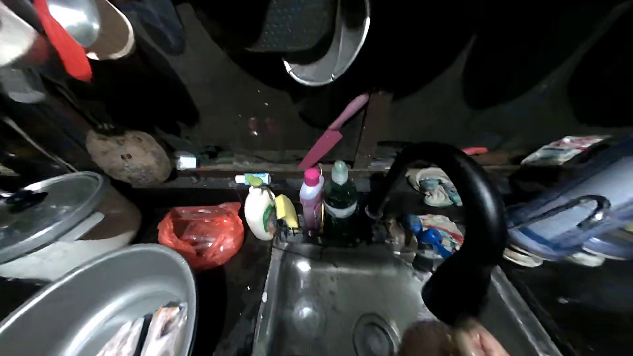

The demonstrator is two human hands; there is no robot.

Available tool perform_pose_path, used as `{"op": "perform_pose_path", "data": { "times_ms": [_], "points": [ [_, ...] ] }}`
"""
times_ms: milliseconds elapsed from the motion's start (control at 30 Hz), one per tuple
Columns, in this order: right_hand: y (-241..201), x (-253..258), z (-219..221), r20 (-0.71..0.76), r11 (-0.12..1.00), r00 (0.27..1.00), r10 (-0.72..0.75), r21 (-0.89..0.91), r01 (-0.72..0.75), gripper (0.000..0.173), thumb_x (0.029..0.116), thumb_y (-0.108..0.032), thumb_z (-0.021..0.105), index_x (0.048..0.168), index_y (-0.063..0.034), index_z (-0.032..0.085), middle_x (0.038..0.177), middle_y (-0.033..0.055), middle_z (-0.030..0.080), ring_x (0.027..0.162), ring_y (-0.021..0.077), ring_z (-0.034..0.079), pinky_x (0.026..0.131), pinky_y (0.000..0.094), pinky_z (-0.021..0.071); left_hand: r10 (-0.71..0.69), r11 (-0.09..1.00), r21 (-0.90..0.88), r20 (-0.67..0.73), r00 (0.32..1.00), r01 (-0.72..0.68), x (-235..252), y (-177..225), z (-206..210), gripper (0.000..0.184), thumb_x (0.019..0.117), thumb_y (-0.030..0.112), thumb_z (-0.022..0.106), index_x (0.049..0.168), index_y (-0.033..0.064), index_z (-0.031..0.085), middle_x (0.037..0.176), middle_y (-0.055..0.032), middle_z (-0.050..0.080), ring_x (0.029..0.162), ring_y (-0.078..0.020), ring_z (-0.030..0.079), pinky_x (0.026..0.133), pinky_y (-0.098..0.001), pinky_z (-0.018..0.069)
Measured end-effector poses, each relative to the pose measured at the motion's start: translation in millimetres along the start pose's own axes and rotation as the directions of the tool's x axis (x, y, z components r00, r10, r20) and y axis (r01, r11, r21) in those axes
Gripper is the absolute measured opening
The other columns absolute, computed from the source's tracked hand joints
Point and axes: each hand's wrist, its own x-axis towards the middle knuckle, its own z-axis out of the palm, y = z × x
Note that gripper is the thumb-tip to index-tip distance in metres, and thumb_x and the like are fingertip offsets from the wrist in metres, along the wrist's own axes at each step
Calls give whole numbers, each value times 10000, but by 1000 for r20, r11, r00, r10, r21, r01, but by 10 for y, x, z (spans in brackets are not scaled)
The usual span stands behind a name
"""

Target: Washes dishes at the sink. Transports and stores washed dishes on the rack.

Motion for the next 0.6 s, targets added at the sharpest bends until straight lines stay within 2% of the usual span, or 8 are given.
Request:
{"op": "perform_pose_path", "data": {
  "times_ms": [67,133,167,233,333,433,500,600],
  "points": [
    [213,-13,-35,-101,999,994,47,-22,-50,181,921,-39,531,789,-120,436,657,-111,448,554,-37,445,531,163,418,-96,980,-172,36,995,101,-38,75,-197,377,1082,122,432,1341,-113,573,1297,-300,623,1229,-373,602,1088,-484,441],
    [516,-127,-97,18,973,984,180,-151,-175,71,934,-47,552,900,-17,498,743,-13,491,588,37,474,539,229,441,-290,898,-325,68,955,296,-118,68,-436,388,1102,170,423,1370,-87,535,1236,-245,638,1104,-278,631,992,-409,496],
    [623,-200,-105,172,936,941,291,-256,-242,138,963,-65,568,1010,64,565,831,85,568,660,123,545,598,312,496,-348,862,-373,54,936,342,-141,-14,-541,371,1109,193,401,1342,-64,533,1064,-167,625,880,-194,596,804,-343,510],
    [752,-380,-16,459,785,661,593,-511,-350,386,1031,-263,610,1268,42,604,1064,192,679,860,267,673,772,460,568,-460,782,-438,72,885,443,-252,-190,-773,351,1119,222,385,1346,-18,505,916,-83,582,659,-117,514,600,-275,457],
    [1028,-795,306,590,645,263,763,-720,-256,671,965,-569,635,1364,-32,577,1175,217,684,1012,361,701,886,564,571,-571,703,-490,45,820,516,-531,-424,-1059,314,1118,244,399,1328,33,501,874,-38,578,551,-76,474,486,-220,403],
    [1185,-1093,634,607,644,228,762,-746,-167,778,934,-564,682,1498,-76,461,1273,235,656,1101,381,684,957,571,549,-651,642,-541,-11,759,543,-780,-550,-1203,281,1115,236,407,1304,59,516,858,-22,579,530,-70,466,452,-208,376],
    [1169,-1154,824,629,660,234,741,-746,-88,688,1014,-376,625,1570,-72,356,1379,258,594,1216,400,632,1033,569,508,-678,610,-580,-30,734,539,-922,-621,-1223,251,1114,222,414,1261,57,532,829,-19,577,506,-64,459,429,-197,365],
    [1070,-1039,839,630,658,260,732,-752,-31,510,1045,-165,550,1520,-31,422,1380,274,580,1209,416,632,1020,567,518,-694,586,-608,-37,719,536,-1137,-649,-1226,217,1110,214,422,1205,58,538,800,-17,586,488,-61,470,412,-188,369]
  ]
}}
